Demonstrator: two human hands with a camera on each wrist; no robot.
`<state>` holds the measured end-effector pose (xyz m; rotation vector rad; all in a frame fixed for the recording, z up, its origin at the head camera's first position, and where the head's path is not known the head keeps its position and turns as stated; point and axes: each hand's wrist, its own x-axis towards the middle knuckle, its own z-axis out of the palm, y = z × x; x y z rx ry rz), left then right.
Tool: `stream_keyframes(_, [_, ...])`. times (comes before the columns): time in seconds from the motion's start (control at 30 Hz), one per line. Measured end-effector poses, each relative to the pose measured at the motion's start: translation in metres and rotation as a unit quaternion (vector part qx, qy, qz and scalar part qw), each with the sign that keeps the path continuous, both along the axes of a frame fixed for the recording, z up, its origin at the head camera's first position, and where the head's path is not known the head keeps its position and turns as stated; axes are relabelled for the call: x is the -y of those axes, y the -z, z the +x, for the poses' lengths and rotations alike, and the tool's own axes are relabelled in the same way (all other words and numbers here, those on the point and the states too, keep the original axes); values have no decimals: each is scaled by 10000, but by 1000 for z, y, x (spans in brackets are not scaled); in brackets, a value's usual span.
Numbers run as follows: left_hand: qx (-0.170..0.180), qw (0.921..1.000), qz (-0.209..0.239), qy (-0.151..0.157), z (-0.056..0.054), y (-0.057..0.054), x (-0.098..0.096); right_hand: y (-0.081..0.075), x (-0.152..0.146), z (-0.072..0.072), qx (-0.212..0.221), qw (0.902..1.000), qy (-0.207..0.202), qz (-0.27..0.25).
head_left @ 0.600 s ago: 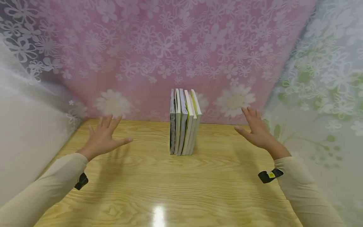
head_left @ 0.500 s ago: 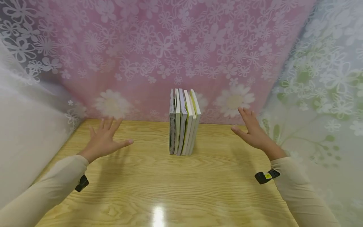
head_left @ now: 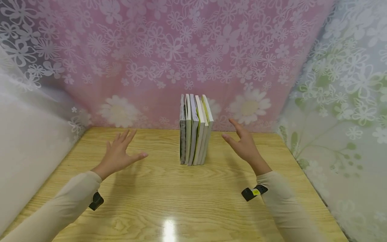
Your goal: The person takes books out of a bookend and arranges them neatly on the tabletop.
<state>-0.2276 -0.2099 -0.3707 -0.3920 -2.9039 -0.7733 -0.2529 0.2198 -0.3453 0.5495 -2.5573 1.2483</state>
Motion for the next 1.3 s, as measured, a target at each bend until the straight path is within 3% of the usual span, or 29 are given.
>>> stream_keyframes(0.2, [55, 9988, 484, 46, 1, 11, -9, -9, 44, 8, -173, 9899, 63, -1405])
stream_keyframes(0.33, [82, 9972, 739, 65, 5, 19, -16, -22, 68, 17, -470, 9815, 255, -1841])
stream_keyframes(0.43, [71, 9950, 994, 117, 8, 23, -23, -21, 77, 12, -755, 9766, 485, -1954])
stream_keyframes(0.6, [96, 9895, 1429, 206, 14, 27, -37, -5, 80, -6, -967, 9680, 912, -2127])
stream_keyframes(0.77, [239, 9827, 1833, 109, 18, 30, -50, 2, 83, -13, -1419, 9652, 1182, -1850])
stream_keyframes(0.97, [451, 9735, 2242, 73, 23, 34, -63, 0, 85, -10, -1956, 9612, 1228, -1511])
stream_keyframes(1.17, [687, 9665, 2471, 68, 28, 40, -73, -2, 81, 1, -1890, 9628, 1263, -1461])
stream_keyframes(1.3, [703, 9589, 2738, 262, 32, 43, -77, 0, 79, 14, -1884, 9629, 1185, -1529])
